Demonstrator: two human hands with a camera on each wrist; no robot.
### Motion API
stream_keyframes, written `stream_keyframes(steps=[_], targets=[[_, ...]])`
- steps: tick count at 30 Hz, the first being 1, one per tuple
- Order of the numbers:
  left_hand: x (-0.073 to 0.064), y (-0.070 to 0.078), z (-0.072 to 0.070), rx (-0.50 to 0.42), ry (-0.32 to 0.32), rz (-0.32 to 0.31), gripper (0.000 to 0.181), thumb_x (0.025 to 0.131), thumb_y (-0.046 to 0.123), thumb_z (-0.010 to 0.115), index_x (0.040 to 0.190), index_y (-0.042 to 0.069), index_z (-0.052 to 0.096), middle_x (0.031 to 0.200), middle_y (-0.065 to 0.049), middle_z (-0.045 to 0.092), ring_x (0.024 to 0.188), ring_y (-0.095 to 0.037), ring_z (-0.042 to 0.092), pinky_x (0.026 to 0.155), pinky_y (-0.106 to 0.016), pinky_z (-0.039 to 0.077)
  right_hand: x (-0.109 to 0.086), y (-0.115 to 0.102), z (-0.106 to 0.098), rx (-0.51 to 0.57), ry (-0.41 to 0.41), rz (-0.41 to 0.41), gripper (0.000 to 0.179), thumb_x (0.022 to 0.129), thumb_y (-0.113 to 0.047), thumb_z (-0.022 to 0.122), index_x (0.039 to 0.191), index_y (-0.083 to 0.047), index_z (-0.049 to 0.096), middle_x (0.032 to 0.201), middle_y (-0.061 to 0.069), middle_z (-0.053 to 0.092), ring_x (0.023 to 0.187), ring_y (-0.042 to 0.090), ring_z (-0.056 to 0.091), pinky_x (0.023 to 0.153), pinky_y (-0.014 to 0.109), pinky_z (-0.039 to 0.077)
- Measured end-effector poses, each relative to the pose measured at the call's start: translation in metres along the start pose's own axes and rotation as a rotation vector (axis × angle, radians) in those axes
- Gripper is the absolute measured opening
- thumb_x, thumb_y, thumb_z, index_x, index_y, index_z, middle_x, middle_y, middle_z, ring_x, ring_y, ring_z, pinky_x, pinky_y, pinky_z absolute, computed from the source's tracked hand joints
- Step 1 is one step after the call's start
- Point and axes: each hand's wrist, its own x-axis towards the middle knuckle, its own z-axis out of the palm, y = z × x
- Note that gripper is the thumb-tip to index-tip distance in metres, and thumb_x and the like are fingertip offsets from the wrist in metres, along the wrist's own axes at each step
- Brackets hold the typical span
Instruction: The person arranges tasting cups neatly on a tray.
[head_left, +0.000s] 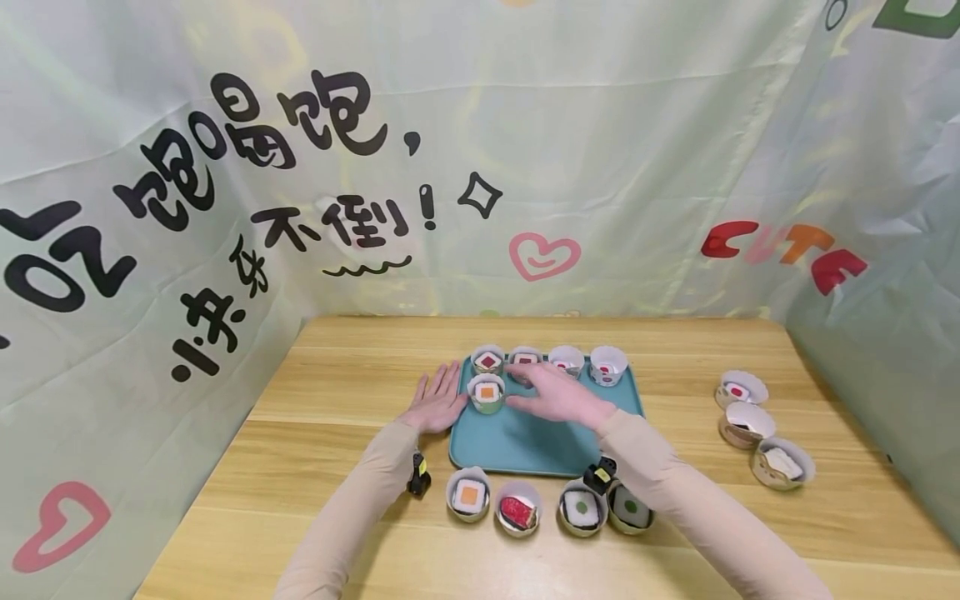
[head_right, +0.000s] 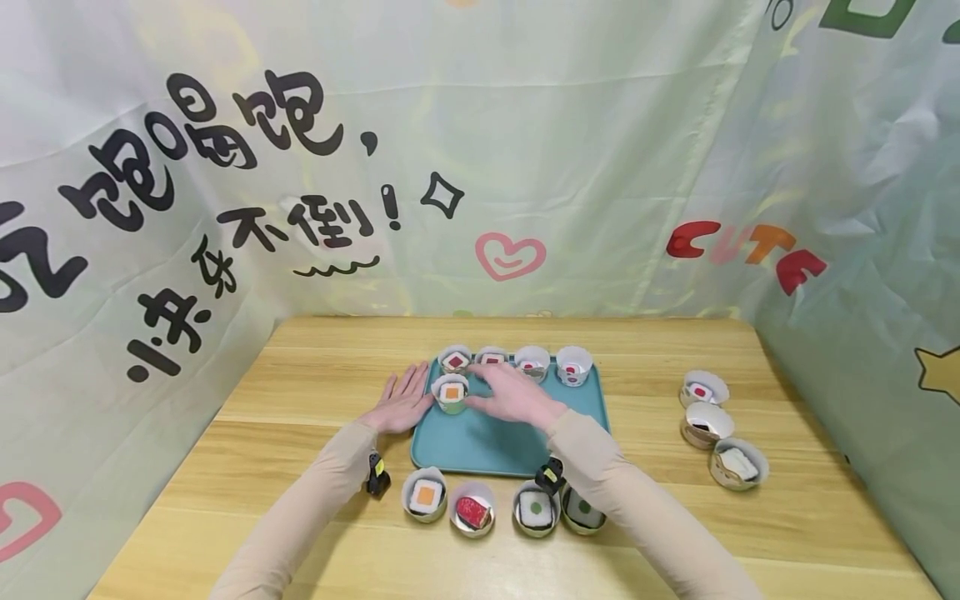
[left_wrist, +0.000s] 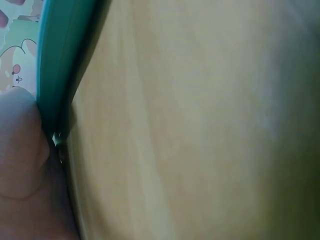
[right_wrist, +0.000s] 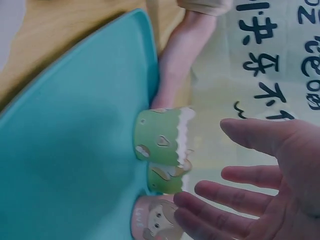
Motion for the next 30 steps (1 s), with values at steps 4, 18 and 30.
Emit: stream_keyframes(steps=[4, 18, 30], targets=[[0.000, 0.000, 0.000, -0.001, 0.005, 0.003, 0.067, 0.108, 0.044, 0.017, 0.162, 0.011, -0.004, 0.172, -0.001, -0.008, 0.160, -0.023, -0.009, 0.128, -0.050, -0.008, -0.010, 0.000, -0.008, 0.035, 0.004, 0.023, 0.059, 0.098, -0.030, 0.066, 0.146, -0.001, 0.050, 0.143, 0.021, 0.059, 0.124, 0.038, 0.062, 0.100, 0.051, 0.052], [0.000, 0.000, 0.001, -0.002, 0.011, 0.004, 0.067, 0.108, 0.046, 0.016, 0.162, 0.011, -0.004, 0.172, -0.001, -0.009, 0.160, -0.022, -0.009, 0.128, -0.051, -0.007, -0.033, 0.026, -0.036, 0.137, 0.126, 0.091, 0.060, 0.099, -0.026, 0.064, 0.148, 0.002, 0.046, 0.142, 0.028, 0.056, 0.124, 0.045, 0.060, 0.101, 0.056, 0.051], [0.000, 0.001, 0.000, 0.014, 0.007, 0.003, 0.067, 0.108, 0.044, 0.018, 0.163, 0.010, -0.003, 0.172, -0.003, -0.007, 0.160, -0.024, -0.008, 0.128, -0.051, -0.007, -0.056, 0.051, -0.062, 0.187, 0.240, 0.168, 0.060, 0.101, -0.023, 0.061, 0.150, 0.004, 0.040, 0.148, 0.031, 0.048, 0.125, 0.051, 0.056, 0.096, 0.057, 0.055]])
